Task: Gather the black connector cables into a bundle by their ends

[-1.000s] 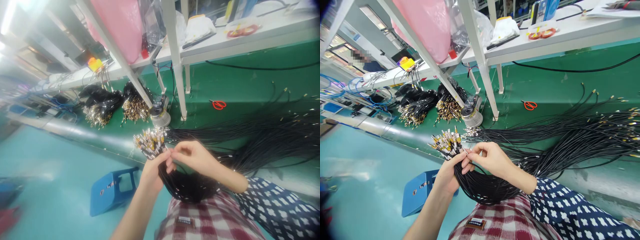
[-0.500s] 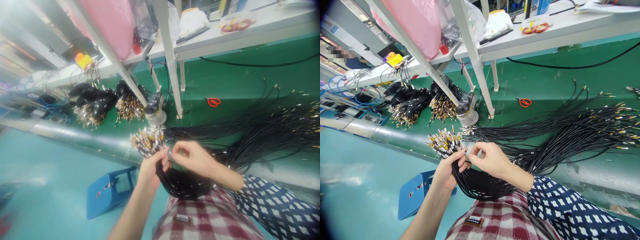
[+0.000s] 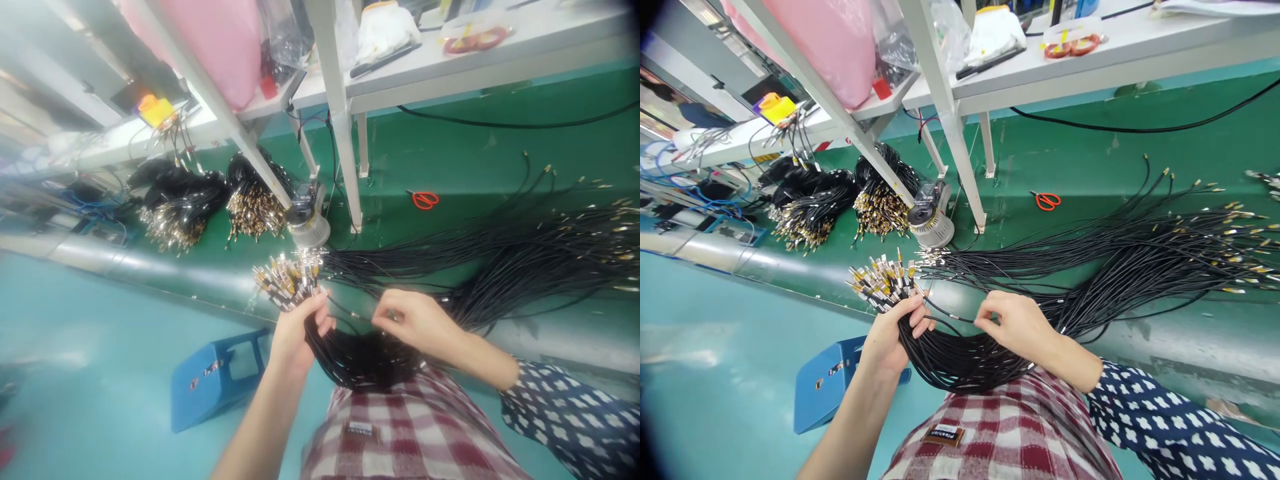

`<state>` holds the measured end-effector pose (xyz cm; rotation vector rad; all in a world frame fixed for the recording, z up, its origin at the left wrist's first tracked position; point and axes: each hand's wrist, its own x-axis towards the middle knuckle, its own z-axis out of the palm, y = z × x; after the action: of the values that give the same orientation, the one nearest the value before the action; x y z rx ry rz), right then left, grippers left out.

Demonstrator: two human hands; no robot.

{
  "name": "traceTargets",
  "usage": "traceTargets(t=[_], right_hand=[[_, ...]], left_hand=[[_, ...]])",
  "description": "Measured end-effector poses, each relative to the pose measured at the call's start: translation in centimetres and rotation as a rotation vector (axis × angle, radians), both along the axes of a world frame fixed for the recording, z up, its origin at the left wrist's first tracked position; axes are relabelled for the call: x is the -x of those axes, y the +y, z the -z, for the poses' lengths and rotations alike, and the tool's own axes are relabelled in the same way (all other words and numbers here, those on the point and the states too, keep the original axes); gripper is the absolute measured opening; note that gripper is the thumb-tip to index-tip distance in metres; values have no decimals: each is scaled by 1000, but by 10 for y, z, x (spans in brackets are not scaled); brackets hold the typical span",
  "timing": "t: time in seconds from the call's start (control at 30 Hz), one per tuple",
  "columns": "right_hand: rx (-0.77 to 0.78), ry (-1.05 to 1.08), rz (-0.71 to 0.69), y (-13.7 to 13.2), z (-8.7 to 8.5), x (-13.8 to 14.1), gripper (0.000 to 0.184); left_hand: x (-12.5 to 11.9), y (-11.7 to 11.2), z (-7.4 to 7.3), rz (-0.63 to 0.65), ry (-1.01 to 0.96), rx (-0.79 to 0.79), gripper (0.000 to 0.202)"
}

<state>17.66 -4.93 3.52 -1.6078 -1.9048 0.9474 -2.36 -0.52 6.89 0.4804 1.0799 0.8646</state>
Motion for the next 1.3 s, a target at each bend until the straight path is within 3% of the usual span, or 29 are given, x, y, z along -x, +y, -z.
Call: traceTargets(t=[0.2, 0.27, 0.4, 0.47, 0.6, 0.7, 0.8, 0.87, 0.97, 1.13, 1.2, 1.3], right_hand=[[-96, 170, 29, 15, -19, 28, 18], [-150, 155, -24, 15, -8, 31, 23], [-204, 58, -112, 2, 37, 7, 20], [-212, 64, -110, -1, 45, -2, 18], [-235, 211, -99, 6, 20, 16, 21], [-139, 370, -37, 13, 1, 39, 30], [-60, 542, 108, 14, -1, 50, 30], [-90, 566, 180, 12, 1, 53, 28], [-193, 402, 212, 8, 3, 59, 26], [-365, -51, 0, 3, 0, 64, 24], [-399, -109, -28, 1, -3, 58, 23], [-403, -11, 28, -5, -7, 39, 22]], left_hand=[[-4, 0, -5, 52, 21, -32, 12], [-4, 0, -7, 33, 18, -29, 12], [-2, -1, -7, -25, 2, 3, 12], [-1, -2, -6, -33, -6, 1, 14], [-1, -4, -5, -12, -2, -40, 12], [-1, -5, -6, -1, 34, -112, 23], [0, -6, -5, -19, 61, -155, 27], [1, -6, -3, -35, 78, -152, 28], [4, -4, 0, -28, 64, -131, 31], [7, 3, -3, 121, 117, -75, 28], [7, 9, -9, 217, 164, -80, 26], [6, 21, -18, 296, 220, -173, 29]])
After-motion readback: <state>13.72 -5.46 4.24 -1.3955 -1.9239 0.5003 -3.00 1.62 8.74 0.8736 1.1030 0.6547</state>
